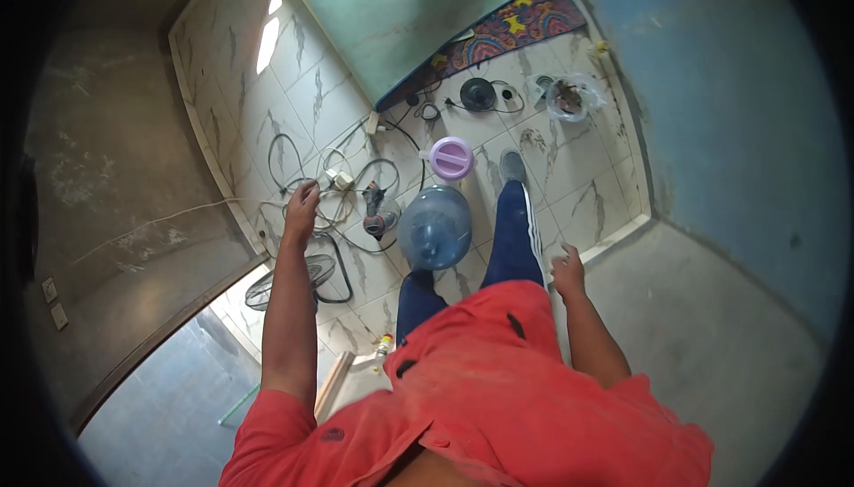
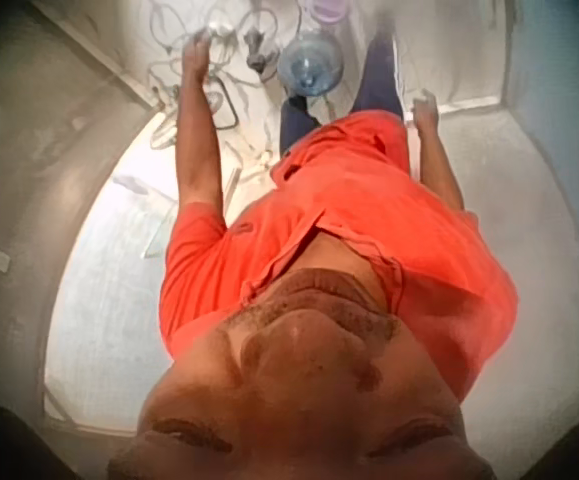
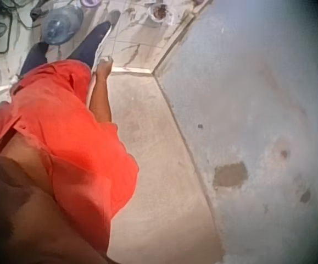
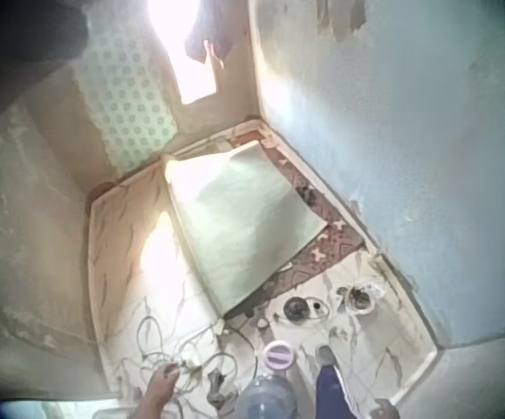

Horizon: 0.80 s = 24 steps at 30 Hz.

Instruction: The person kneels on a tiled floor and uses a grout float to press grout into the joints between marble-patterned tiles. They repeatedly dip the float into a bucket to reload material and smooth the grout lines. The person briefly stands to plug in a power adapter before returning to continue grouting.

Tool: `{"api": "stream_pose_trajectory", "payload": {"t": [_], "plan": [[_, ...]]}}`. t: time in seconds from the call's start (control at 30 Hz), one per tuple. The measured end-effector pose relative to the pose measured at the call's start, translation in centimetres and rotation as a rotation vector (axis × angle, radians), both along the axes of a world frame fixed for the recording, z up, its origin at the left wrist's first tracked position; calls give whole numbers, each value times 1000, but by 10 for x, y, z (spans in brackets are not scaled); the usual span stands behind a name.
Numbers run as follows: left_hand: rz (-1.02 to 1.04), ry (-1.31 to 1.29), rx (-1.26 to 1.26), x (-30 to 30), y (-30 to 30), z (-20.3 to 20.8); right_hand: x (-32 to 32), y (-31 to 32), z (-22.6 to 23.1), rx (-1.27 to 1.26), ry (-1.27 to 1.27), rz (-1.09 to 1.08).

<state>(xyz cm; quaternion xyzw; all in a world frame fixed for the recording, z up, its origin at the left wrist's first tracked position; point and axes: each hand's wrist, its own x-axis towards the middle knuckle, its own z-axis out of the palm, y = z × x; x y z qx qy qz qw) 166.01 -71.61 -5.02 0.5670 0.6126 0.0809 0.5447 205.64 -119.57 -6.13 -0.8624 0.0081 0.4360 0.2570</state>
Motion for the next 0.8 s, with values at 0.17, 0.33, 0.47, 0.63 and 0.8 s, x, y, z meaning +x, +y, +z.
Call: {"api": "stream_pose_trajectory", "payload": {"t": [0.17, 0.33, 0.47, 0.63, 0.8], "plan": [[-40, 137, -107, 146, 14, -154, 35, 145, -119, 246, -45, 307], [-178, 454, -53, 202, 45, -348, -15, 157, -166, 44, 543, 95], [-131, 582, -102, 269, 72, -447, -3, 140, -193, -115, 657, 193], [3, 697, -45, 339, 81, -527, 29, 146, -206, -146, 665, 51], [-41, 763, -61, 343, 86, -555, 28, 138, -206, -184, 741, -44]]}}
